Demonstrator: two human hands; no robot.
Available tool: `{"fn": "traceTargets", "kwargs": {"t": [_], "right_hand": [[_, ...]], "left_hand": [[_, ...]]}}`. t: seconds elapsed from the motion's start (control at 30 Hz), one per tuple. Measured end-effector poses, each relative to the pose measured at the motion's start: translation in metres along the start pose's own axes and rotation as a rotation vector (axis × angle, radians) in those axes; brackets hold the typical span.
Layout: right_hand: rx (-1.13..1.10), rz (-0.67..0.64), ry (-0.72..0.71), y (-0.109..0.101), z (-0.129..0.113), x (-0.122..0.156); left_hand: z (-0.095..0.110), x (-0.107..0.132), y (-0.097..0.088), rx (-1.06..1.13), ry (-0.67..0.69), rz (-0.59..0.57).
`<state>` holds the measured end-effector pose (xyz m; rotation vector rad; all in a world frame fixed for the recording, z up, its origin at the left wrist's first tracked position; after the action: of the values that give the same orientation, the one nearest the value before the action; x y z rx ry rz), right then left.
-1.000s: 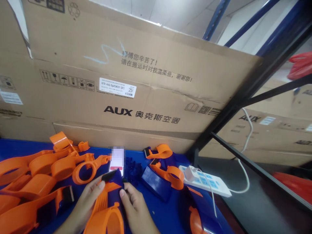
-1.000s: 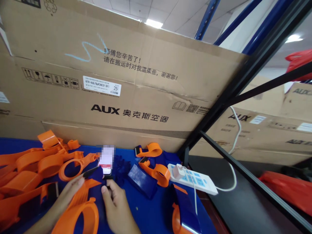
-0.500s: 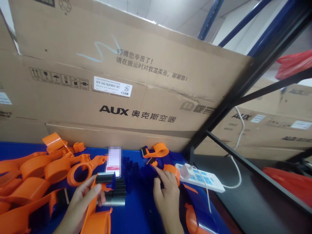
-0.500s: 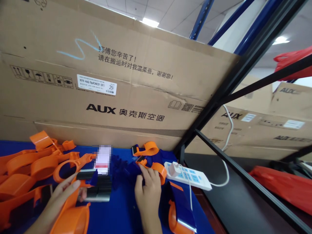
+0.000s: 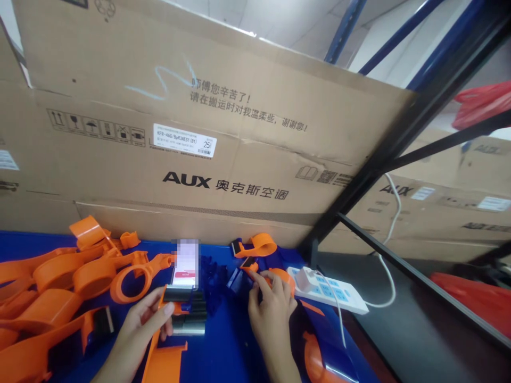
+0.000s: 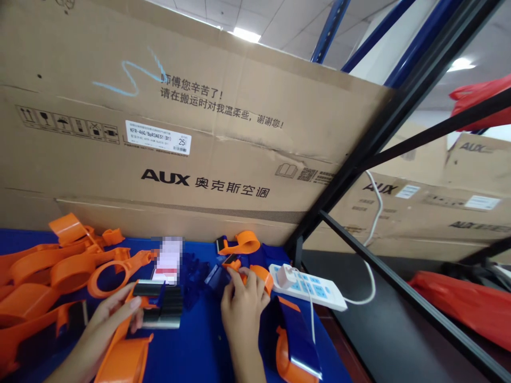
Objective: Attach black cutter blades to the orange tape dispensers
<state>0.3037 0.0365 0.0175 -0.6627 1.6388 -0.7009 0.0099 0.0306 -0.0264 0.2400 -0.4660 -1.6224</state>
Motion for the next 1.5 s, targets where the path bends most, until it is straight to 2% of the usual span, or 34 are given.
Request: {"fn": "traceTargets", "kwargs": {"t": [0.13, 0.2, 0.27, 0.33, 0.43, 0.57, 0.73, 0.87, 1.0, 1.13, 1.3, 1.5], "right_hand": [[-0.327, 0.024, -0.041, -0.009, -0.019, 0.005], [-0.537, -0.084, -0.121, -0.014, -0.037, 0.011], [-0.685, -0.247, -0.242, -0.016, -0.058, 0.02], [-0.733, -0.329, -0.309, -0.016, -0.075, 0.029], [-0.73, -0.291, -0.283, -0.012, -0.088, 0.038], [-0.719, -0.226, -0.304, -0.006, -0.09, 0.044], [-0.724, -0.257, -0.372, 0.0, -0.091, 0.051], [-0.696, -0.227, -0.415, 0.005, -0.09, 0.055], [-0.661, -0.213, -0.475, 0.007, -0.088, 0.059], [-0.684, -0.23, -0.437, 0.005, -0.087, 0.056], [-0.732, -0.317, -0.4, -0.006, -0.088, 0.046], [-0.722, -0.327, -0.486, -0.01, -0.088, 0.047]], "left_hand": [[0.0, -0.002, 0.003, 0.002, 0.003, -0.052], [0.001, -0.001, 0.007, 0.003, 0.017, -0.073], [0.002, 0.001, 0.011, 0.009, 0.035, -0.08], [0.002, 0.004, 0.014, 0.032, 0.033, -0.107], [0.001, 0.006, 0.018, 0.069, 0.017, -0.162], [-0.001, 0.006, 0.022, 0.027, -0.005, -0.164], [-0.005, 0.005, 0.022, -0.065, -0.054, -0.108], [-0.002, 0.007, 0.023, -0.117, -0.063, -0.127], [0.0, 0.009, 0.025, -0.109, -0.051, -0.141], [-0.002, 0.01, 0.028, -0.015, -0.062, -0.108], [-0.002, 0.011, 0.029, 0.266, -0.256, -0.009], [-0.001, 0.004, 0.024, 0.294, -0.388, -0.114]]}}
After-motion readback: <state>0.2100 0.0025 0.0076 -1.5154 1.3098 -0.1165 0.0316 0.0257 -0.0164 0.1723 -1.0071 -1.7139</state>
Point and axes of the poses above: each hand's wrist, its own x-axis away from the middle knuckle, its own y-axis out of the palm, z = x × y, the point moved 2 cm from there along -x, towards the middle knuckle, and after that the axes turned 12 degrees about x, right-handed, at the moved point
